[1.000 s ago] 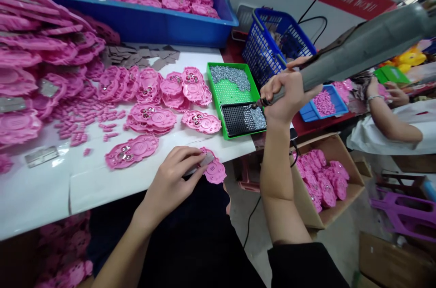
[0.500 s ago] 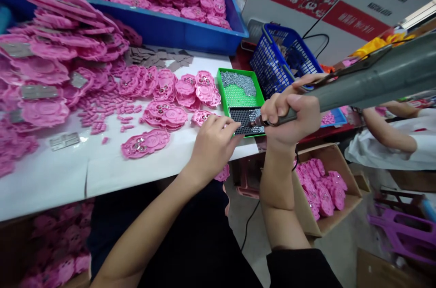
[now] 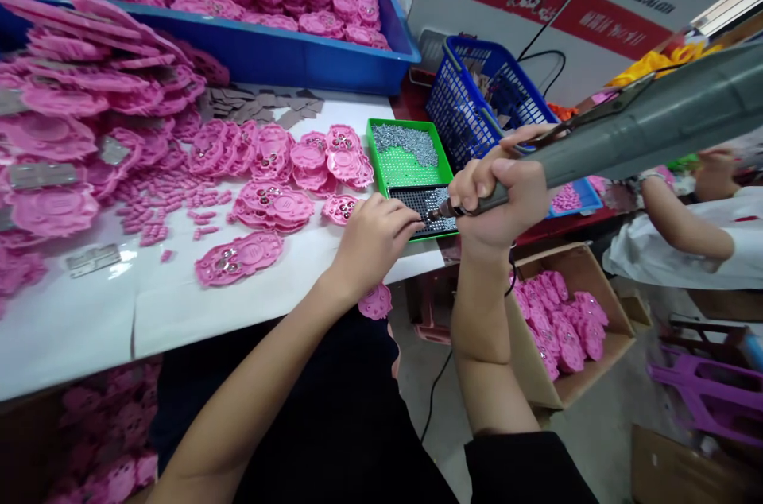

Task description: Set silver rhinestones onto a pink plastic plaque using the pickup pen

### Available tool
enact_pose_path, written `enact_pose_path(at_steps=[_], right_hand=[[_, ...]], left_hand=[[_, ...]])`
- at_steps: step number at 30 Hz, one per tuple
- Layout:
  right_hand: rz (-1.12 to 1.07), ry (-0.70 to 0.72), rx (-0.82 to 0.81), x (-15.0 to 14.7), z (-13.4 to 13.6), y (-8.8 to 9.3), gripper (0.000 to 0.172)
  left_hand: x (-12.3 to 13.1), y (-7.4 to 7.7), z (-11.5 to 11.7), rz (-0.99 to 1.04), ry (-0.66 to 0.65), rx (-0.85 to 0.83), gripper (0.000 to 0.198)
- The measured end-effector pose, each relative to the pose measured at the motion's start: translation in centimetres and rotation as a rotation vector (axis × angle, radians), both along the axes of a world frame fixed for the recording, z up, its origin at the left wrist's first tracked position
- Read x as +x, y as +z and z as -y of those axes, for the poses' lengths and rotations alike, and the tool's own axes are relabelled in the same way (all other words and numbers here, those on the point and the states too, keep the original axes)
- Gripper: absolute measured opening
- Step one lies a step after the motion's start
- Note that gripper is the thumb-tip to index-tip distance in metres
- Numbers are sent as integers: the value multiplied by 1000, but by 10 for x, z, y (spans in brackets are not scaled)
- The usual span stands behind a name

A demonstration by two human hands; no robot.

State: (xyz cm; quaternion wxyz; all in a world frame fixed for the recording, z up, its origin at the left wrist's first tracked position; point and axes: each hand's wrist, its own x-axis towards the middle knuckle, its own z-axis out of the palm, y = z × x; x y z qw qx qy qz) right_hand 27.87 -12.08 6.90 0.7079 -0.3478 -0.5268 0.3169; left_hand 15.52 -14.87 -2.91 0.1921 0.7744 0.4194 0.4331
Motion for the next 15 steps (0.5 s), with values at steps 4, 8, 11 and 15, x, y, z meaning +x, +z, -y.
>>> enact_pose_path(at_steps=[4,8,11,15], right_hand=[[54,-82,38,7,-2,-3,27],[50,-100,5,13,-3,-4,27],[30,-111,5,14,-4,-5,28],[-25,-131,-21,12,-6,-7,21]], left_hand=[[2,-4,-6,-93,28,1,15],[5,-7,-11,-147,39,-12,18],[7,-9,-12,-161,36,-19,19],[6,-9,-13,-148,66,-43,12]])
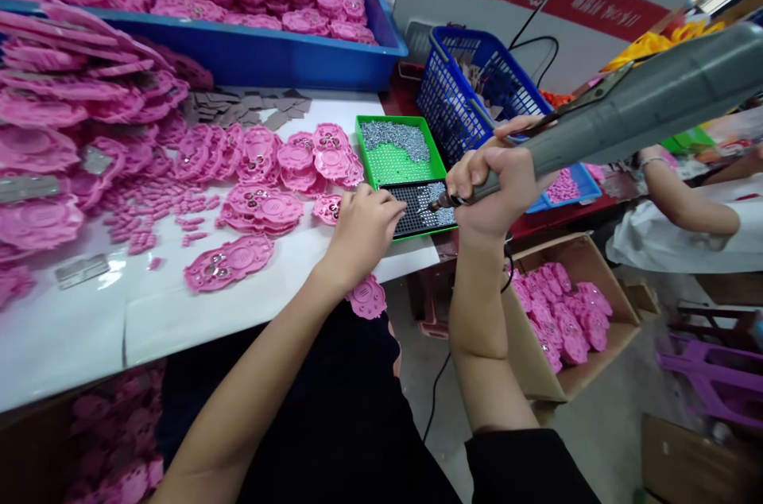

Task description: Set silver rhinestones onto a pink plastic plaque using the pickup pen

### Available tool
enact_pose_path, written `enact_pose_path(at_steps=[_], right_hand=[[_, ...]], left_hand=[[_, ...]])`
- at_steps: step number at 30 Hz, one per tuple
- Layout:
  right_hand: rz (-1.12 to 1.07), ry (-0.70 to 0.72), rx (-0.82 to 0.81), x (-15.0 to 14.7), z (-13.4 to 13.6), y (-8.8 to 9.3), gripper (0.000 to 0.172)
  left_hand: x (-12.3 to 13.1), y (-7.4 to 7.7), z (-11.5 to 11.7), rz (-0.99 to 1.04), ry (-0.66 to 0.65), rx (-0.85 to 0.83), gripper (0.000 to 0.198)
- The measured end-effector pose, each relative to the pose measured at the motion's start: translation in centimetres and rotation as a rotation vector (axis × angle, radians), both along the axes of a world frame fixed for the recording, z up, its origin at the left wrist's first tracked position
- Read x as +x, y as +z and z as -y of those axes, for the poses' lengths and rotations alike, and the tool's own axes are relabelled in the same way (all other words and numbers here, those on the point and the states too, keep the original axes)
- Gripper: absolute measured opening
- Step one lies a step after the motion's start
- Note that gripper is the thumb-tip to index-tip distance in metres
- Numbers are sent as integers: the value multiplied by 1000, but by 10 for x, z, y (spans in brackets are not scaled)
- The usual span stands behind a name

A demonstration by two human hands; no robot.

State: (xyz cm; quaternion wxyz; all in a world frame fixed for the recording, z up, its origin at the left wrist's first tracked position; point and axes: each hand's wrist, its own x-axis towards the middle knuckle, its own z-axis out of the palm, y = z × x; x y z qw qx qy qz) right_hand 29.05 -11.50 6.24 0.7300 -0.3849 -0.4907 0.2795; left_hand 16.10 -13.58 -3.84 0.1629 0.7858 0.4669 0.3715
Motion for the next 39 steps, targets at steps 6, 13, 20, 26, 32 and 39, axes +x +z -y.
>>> enact_pose_path(at_steps=[6,13,20,26,32,39], right_hand=[[35,53,29,2,4,-1,30],[-26,146,-29,-3,21,13,20],[-59,235,-51,-13,35,25,15],[-44,238,-37,-14,40,30,20],[-13,308,-39,-10,50,35,24],[25,452,-59,-10,72,36,20]], left_hand=[[-18,10,1,227,4,-23,16],[-31,19,31,255,-154,3,20],[-11,14,36,294,-183,30,16],[-13,12,45,297,-126,27,19],[-17,14,70,456,-31,1,20],[-20,22,91,588,7,-116,22]])
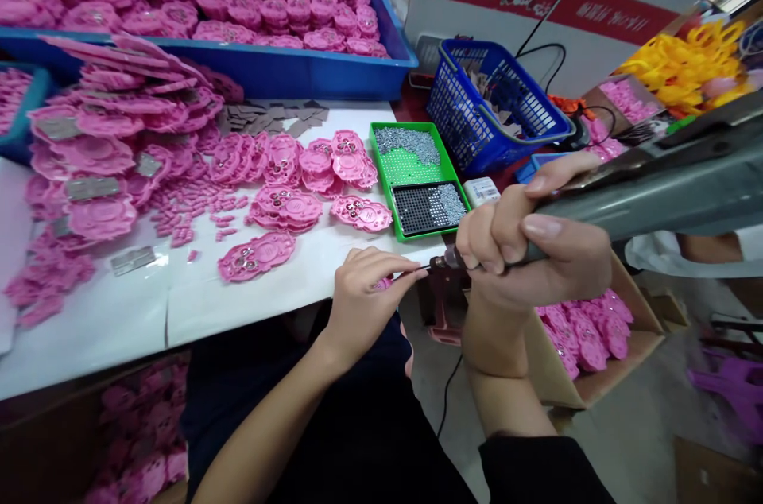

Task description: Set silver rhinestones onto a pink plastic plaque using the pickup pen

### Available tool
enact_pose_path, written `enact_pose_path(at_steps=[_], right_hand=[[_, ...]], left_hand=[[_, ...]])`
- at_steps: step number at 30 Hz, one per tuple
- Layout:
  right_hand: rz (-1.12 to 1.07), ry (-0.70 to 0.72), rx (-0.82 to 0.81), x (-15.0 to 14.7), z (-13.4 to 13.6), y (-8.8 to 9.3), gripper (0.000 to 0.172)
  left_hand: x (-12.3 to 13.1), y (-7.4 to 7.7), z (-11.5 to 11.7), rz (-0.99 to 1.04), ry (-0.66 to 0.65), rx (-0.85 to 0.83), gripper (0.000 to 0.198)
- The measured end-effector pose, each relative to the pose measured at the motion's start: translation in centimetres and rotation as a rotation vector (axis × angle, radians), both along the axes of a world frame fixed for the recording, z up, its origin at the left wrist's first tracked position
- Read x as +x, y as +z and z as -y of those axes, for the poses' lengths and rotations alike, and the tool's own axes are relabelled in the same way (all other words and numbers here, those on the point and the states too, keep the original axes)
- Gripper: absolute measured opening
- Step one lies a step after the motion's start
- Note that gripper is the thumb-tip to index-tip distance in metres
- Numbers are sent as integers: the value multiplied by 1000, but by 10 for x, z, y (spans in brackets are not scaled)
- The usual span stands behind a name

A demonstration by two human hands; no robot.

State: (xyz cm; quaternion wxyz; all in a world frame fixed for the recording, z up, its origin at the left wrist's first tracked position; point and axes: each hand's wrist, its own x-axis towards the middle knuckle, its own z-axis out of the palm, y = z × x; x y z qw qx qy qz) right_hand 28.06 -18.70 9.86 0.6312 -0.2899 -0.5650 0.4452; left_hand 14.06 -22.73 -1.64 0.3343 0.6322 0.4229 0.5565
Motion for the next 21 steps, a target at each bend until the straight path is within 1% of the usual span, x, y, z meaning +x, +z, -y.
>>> enact_pose_path(at_steps=[2,4,8,11,14,19,21], right_hand=[[-1,17,-6,-4,5,0,15],[-16,0,5,-9,7,0,15],[-5,-20,7,-15,10,1,21],[0,17,-12,-16,12,2,17],[-13,66,10,-17,12,2,13],[-17,97,64,-26,13,2,13],[-42,93,56,-29,14,2,11]], left_hand=[[-2,1,2,8,-13,3,17],[-5,1,4,3,-19,11,15],[-9,1,7,-30,-21,15,17],[-11,1,9,-24,-11,39,15],[-13,0,11,0,-1,59,11],[-18,-4,15,23,16,39,6],[-19,-5,15,37,-5,22,6]])
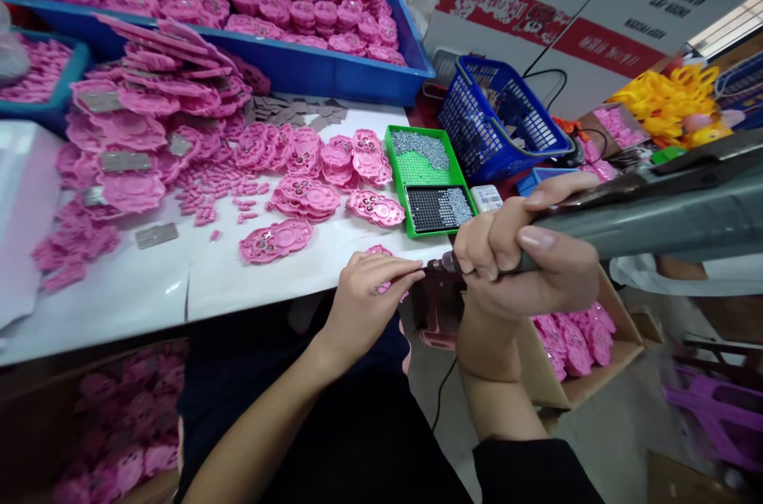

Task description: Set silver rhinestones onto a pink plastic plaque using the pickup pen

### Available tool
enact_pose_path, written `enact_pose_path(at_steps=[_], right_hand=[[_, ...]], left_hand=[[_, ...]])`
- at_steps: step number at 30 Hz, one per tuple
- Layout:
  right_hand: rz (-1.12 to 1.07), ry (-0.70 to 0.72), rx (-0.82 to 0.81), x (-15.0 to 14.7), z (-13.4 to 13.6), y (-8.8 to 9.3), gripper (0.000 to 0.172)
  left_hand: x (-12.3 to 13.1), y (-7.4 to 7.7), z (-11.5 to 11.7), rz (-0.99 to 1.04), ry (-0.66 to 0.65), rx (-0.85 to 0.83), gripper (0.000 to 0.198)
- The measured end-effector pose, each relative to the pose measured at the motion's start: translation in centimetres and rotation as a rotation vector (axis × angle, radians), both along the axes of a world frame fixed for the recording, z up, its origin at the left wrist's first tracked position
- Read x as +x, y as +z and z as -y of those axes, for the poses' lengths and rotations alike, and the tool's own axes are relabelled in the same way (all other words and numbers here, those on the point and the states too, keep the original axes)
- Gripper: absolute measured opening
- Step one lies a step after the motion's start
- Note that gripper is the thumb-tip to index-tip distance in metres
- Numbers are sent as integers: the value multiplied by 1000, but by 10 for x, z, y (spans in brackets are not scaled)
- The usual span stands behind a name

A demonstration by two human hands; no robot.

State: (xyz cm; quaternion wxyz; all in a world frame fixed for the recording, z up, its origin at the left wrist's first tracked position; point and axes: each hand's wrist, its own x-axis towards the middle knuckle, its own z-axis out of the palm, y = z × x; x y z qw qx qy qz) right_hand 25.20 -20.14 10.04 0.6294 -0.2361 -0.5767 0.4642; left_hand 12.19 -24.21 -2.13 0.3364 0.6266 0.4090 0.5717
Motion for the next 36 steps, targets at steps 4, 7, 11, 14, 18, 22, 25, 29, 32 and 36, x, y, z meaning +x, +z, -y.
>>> enact_pose_path(at_steps=[4,7,11,14,18,22,25,29,32,36], right_hand=[[1,-28,-35,-3,3,0,13],[43,-53,-27,-5,2,-4,12],[41,-131,6,-12,-1,-16,15],[34,-128,-22,-18,-3,-32,14],[-15,-68,-81,-27,-6,-59,17],[-10,-13,-151,-36,-7,-76,23],[10,-24,-162,-39,-7,-79,22],[42,-23,-181,-38,-7,-77,23],[62,-24,-160,-37,-9,-76,23],[85,-15,-157,-39,-10,-77,23]], left_hand=[[-1,-2,-3,89,-95,-44,7],[-7,-5,-7,86,-158,-21,16],[-25,-16,-9,-223,-94,65,44],[-37,-27,-7,-427,-39,41,52],[-39,-35,-5,-524,4,15,47],[-34,-31,-6,-546,12,-34,37],[-32,-27,-6,-551,25,-53,30],[-26,-23,-5,-578,69,-75,29],[-20,-22,-3,-609,113,-89,31],[-18,-22,-2,-616,135,-125,40]])
